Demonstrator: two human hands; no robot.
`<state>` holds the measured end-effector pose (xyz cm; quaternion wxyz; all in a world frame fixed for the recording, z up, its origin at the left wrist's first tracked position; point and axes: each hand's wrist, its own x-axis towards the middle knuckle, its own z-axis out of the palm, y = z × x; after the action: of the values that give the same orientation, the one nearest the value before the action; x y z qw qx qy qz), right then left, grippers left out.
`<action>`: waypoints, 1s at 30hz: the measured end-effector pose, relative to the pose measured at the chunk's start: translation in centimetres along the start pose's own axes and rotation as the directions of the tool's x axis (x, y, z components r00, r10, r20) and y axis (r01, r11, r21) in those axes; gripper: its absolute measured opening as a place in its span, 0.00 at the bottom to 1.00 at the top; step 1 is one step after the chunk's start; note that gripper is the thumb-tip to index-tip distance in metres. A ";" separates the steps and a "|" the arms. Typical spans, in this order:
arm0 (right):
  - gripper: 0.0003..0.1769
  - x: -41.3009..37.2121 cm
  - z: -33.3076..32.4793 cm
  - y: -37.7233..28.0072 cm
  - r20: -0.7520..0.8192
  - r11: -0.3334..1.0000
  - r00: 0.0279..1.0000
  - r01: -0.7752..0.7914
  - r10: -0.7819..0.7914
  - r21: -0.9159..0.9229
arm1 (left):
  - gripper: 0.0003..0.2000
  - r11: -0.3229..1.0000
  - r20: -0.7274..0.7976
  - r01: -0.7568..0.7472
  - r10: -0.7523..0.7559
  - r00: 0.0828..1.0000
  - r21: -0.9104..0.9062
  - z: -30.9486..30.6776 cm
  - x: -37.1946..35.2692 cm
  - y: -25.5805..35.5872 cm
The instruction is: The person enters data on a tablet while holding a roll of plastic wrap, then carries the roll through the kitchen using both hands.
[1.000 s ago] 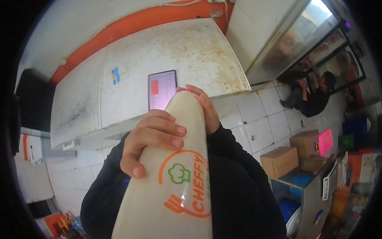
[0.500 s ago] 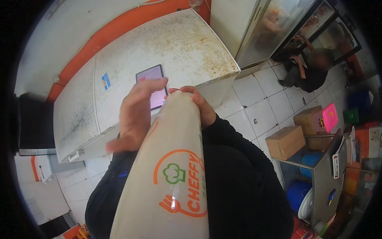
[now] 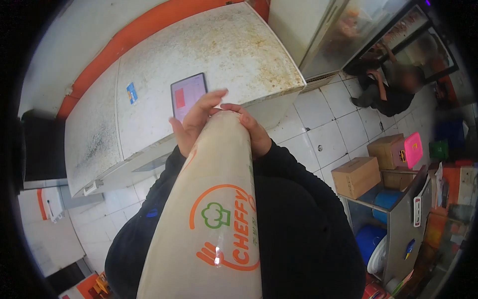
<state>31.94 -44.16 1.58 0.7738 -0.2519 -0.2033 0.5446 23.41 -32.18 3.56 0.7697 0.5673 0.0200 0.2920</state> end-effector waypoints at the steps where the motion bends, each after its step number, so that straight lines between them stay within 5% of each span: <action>1: 0.33 0.4 -0.3 0.4 0.024 0.999 1.000 0.002 -0.001 -0.037 | 0.44 0.982 -0.147 0.070 -0.096 0.984 -0.178 -0.4 -0.5 -0.5; 3: 0.33 1.5 -1.1 1.2 0.079 0.994 0.997 0.002 0.007 -0.111 | 0.44 0.740 -0.039 0.377 -0.476 0.878 -0.557 -2.0 -0.5 -0.7; 5: 0.30 2.8 -1.2 1.2 0.137 0.842 0.988 0.136 -0.074 -0.522 | 0.38 0.253 0.242 0.505 -0.649 0.722 -0.825 -4.0 -0.9 -1.9; 8: 0.25 4.9 -0.6 0.4 0.286 0.267 0.927 0.347 -0.242 -0.899 | 0.40 0.173 0.275 0.422 -0.535 0.799 -0.890 -5.9 -2.3 -1.2; 9: 0.23 5.9 -0.5 0.2 0.365 0.011 0.884 0.385 -0.292 -0.923 | 0.43 0.249 0.229 0.428 -0.565 0.793 -0.869 -6.6 -2.4 -0.6; 12: 0.19 10.1 -2.9 2.1 0.345 -0.162 0.882 0.308 -0.319 -0.937 | 0.47 0.213 0.327 0.465 -0.469 0.820 -0.859 -9.4 -2.4 0.1; 15: 0.19 15.1 -7.7 6.9 0.001 0.295 0.946 0.102 -0.324 -0.950 | 0.48 0.203 0.282 0.448 -0.541 0.793 -0.871 -12.6 -2.1 0.9; 18: 0.22 19.7 -11.9 11.4 -0.109 0.106 0.944 -0.080 -0.313 -0.991 | 0.48 0.181 0.261 0.429 -0.570 0.779 -0.885 -15.9 -2.2 0.8; 21: 0.26 22.6 -15.0 14.3 0.003 -0.171 0.945 -0.056 -0.327 -0.984 | 0.48 0.135 0.248 0.396 -0.589 0.769 -0.908 -19.0 -2.4 0.9; 24: 0.28 24.3 -16.8 15.7 0.061 -0.269 0.937 -0.037 -0.345 -0.962 | 0.47 0.149 0.232 0.388 -0.593 0.772 -0.910 -22.0 -2.5 0.6; 30: 0.26 24.0 -16.9 16.6 -0.074 -0.233 0.933 -0.164 -0.352 -0.959 | 0.47 0.126 0.272 0.432 -0.615 0.740 -0.893 -25.8 -2.3 0.9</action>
<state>37.34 -19.70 -20.97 0.3416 -0.8287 -0.4389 0.0637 11.77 -10.87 -5.52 0.9928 -0.0387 0.1132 0.0051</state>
